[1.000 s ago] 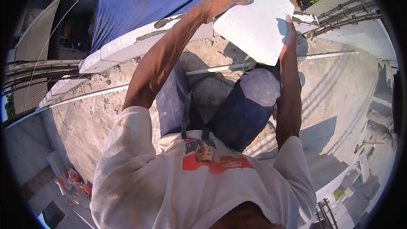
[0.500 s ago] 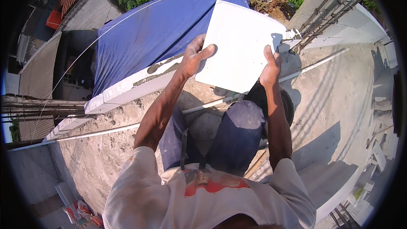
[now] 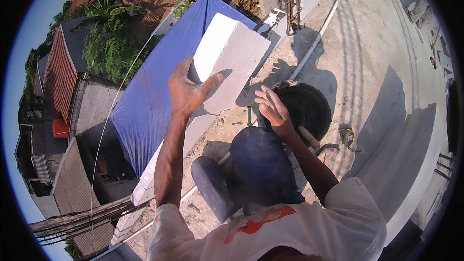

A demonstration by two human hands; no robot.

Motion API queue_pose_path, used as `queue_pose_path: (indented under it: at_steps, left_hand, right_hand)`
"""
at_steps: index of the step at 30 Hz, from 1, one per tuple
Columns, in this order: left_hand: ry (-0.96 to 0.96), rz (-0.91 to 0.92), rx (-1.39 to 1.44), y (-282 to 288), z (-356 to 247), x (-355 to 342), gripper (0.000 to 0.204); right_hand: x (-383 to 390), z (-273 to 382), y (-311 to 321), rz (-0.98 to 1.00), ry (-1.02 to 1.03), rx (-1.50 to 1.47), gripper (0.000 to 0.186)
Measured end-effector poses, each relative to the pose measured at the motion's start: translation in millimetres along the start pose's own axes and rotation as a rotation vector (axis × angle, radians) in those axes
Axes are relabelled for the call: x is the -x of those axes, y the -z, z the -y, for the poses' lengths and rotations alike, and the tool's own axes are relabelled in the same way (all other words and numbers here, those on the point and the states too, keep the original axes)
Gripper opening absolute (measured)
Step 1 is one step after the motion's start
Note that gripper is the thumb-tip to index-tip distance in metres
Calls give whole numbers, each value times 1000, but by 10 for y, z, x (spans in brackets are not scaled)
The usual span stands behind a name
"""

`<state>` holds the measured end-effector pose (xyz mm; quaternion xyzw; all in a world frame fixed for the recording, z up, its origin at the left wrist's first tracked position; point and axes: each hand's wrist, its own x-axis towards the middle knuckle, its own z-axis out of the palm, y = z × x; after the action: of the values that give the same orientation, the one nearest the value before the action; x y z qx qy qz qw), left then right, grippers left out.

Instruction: The person installs white rectangular tiles onto a concrete ledge on a rooftop. They use a trowel to apply mortar from a bucket, a hammer to tap tiles into place, and a tape measure to check dimensions. The person repeatedly scoops mortar, spreads it, places tiles, and adjusts them.

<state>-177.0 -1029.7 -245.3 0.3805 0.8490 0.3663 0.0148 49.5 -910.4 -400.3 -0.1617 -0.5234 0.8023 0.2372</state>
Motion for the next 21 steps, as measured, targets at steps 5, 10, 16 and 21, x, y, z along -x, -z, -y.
queue_pose_path:
  at_steps: [5,10,16,21]
  left_hand:
    - [0,117,-66,-350,-436,-705,77]
    - [-33,213,-203,-806,-595,-1371,76]
    - [-123,211,-307,-1245,-636,-1950,76]
    - [-114,174,-363,-1453,-670,-2237,78]
  right_hand:
    - [1045,34,260,-4,-211,1,66]
    - [1647,-78,468,-56,-257,126,64]
    - [2215,-208,882,-85,-376,212,57]
    - [2639,-331,1126,-291,-482,207,55]
